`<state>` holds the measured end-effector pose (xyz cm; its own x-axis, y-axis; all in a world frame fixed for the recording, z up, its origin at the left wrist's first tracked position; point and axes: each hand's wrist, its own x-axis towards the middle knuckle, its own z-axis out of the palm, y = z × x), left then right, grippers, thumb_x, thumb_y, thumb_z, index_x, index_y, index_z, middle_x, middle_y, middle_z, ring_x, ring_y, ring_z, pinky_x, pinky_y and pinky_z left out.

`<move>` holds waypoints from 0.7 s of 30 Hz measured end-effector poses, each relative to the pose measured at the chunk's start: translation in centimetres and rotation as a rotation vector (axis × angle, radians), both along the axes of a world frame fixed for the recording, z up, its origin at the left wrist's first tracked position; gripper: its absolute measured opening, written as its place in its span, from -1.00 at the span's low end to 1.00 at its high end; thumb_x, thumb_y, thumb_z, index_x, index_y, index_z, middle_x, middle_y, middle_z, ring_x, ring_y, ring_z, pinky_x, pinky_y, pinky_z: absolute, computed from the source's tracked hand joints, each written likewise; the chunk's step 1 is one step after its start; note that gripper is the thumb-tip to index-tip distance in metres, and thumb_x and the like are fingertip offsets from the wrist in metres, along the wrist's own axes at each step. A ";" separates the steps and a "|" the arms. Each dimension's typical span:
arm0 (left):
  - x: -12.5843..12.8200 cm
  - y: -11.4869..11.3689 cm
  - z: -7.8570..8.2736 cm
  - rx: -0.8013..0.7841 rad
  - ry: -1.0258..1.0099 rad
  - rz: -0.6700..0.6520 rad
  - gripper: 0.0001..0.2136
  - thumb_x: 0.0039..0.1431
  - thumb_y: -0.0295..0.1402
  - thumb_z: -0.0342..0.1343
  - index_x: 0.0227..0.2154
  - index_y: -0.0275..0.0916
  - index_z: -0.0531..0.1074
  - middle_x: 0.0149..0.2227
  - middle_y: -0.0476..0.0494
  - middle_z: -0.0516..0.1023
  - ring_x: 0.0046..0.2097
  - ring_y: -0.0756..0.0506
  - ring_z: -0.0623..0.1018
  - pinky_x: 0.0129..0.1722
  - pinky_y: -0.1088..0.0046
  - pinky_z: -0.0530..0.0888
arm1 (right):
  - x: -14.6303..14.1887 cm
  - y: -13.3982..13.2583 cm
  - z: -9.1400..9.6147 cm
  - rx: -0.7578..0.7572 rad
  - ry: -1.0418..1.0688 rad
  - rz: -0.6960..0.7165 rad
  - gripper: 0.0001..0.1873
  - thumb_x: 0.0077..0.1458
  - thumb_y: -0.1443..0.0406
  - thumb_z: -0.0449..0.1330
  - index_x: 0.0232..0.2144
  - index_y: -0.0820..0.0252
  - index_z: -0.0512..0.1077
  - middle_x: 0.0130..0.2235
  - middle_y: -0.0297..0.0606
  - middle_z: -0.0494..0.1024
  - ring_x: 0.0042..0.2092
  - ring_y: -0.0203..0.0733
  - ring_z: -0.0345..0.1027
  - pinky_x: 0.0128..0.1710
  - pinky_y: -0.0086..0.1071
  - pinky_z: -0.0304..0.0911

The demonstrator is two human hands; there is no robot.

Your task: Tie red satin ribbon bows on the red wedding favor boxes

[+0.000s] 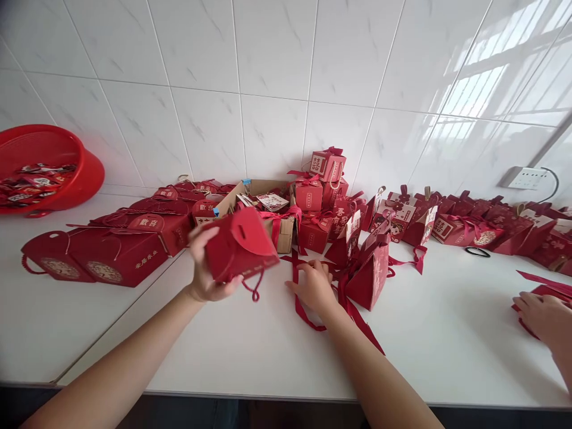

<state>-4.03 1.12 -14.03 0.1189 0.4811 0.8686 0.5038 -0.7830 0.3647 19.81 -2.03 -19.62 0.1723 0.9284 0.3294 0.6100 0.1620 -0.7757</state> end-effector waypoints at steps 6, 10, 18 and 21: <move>1.0 0.2 -1.5 -0.385 0.359 -0.500 -0.36 -0.18 -0.40 0.00 0.11 -0.23 0.16 0.22 -0.32 0.07 0.28 -0.31 0.11 0.22 0.06 0.17 | 0.3 0.5 -0.1 -0.049 0.175 0.099 -0.93 -0.17 0.29 0.23 -0.59 0.16 0.44 -0.42 -0.21 0.45 -0.31 -0.07 0.28 -0.16 -0.15 0.21; 0.7 0.6 -1.3 -0.378 0.237 -0.361 -0.40 -0.19 -0.42 -0.04 0.05 -0.24 0.21 0.24 -0.31 0.03 0.32 -0.30 0.00 0.23 0.04 0.15 | 0.5 0.2 1.6 -0.061 0.461 0.181 -0.76 0.00 0.11 0.14 -0.43 0.17 0.35 -0.35 -0.20 0.45 -0.28 -0.14 0.33 -0.17 -0.22 0.28; 2.2 -2.1 -0.4 -0.159 0.302 -0.275 -0.48 0.21 -0.17 -0.06 0.21 -0.17 0.11 0.24 -0.31 0.08 0.28 -0.30 0.06 0.24 0.02 0.04 | 0.8 -2.6 4.5 -0.455 0.713 0.827 -0.61 -0.18 0.05 0.34 -0.54 0.20 0.29 -0.65 -0.42 0.32 -0.70 -0.41 0.11 -0.69 -0.49 0.10; 2.7 -3.1 -0.3 -0.179 0.335 -0.339 -0.66 0.25 -0.17 -0.12 -0.03 -0.10 0.42 0.27 -0.18 0.05 0.27 -0.30 0.06 0.24 0.02 0.04 | 0.1 -3.0 4.8 -0.626 0.781 0.973 -0.76 -0.05 0.22 0.33 -0.43 0.24 0.38 -0.59 -0.37 0.45 -0.66 -0.42 0.23 -0.66 -0.55 0.17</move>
